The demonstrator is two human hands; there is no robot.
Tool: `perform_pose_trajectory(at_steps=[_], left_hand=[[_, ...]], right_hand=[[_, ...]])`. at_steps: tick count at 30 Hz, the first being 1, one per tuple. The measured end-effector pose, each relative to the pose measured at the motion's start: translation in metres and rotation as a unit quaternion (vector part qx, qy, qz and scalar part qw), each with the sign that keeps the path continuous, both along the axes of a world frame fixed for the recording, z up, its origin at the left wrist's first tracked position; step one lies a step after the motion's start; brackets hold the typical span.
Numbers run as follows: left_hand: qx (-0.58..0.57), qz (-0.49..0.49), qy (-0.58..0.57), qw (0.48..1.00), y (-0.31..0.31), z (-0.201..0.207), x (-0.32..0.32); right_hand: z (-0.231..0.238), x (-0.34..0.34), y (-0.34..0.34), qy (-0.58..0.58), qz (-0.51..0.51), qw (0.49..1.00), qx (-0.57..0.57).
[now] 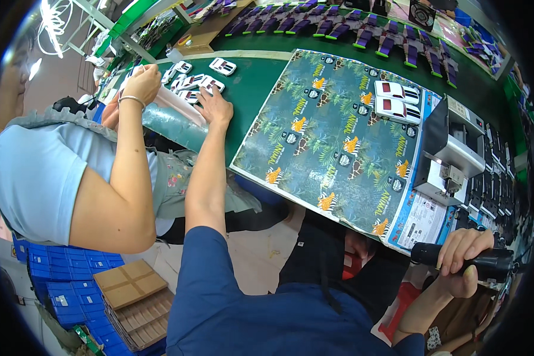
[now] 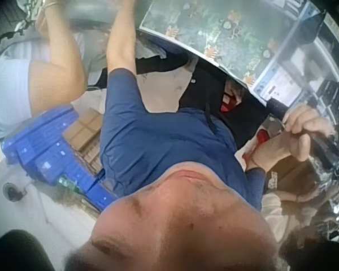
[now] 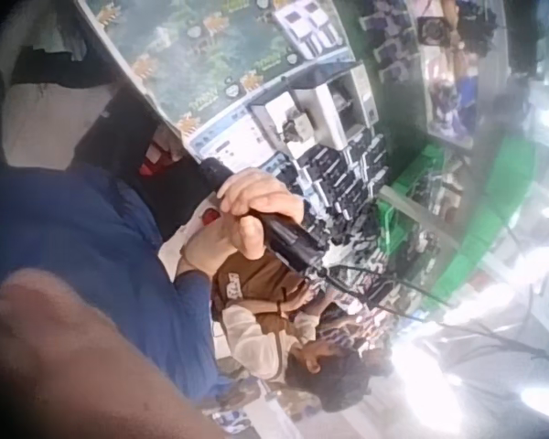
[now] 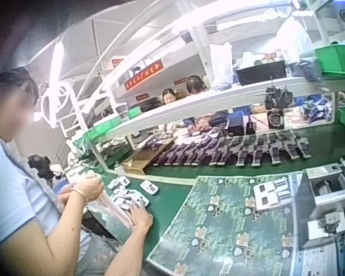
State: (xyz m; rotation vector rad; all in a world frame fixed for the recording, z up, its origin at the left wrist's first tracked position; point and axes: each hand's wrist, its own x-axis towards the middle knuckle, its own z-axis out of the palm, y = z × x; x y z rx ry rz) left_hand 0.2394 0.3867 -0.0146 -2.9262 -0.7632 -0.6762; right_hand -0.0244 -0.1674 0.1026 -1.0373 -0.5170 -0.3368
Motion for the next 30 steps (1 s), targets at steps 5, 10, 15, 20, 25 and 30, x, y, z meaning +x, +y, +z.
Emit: perform_pose_trajectory(at_steps=[5,10,15,20,25,30], left_hand=[[-0.088,-0.194,-0.232,0.949,-0.089,0.002,-0.022],[-0.351,-0.452,-0.222,0.790,-0.267,0.029,-0.164],[-0.480,-0.605,-0.033,0.634,-0.445,0.023,-0.232],[-0.274,-0.572,0.043,0.772,-0.534,0.025,-0.243],[-0.315,-0.543,0.052,0.777,-0.552,0.021,-0.261],[-0.434,-0.490,0.047,0.754,-0.563,0.011,-0.262]], right_hand=[[0.009,-0.020,-0.011,-0.007,0.026,0.999,-0.019],[0.028,-0.033,-0.037,-0.097,0.006,0.995,-0.032],[0.040,-0.073,-0.063,-0.107,-0.044,0.991,-0.063],[0.044,-0.098,-0.081,-0.117,0.031,0.992,-0.036],[0.035,-0.126,-0.090,-0.117,-0.061,0.991,-0.003],[0.027,-0.133,-0.103,-0.097,-0.157,0.981,-0.062]])
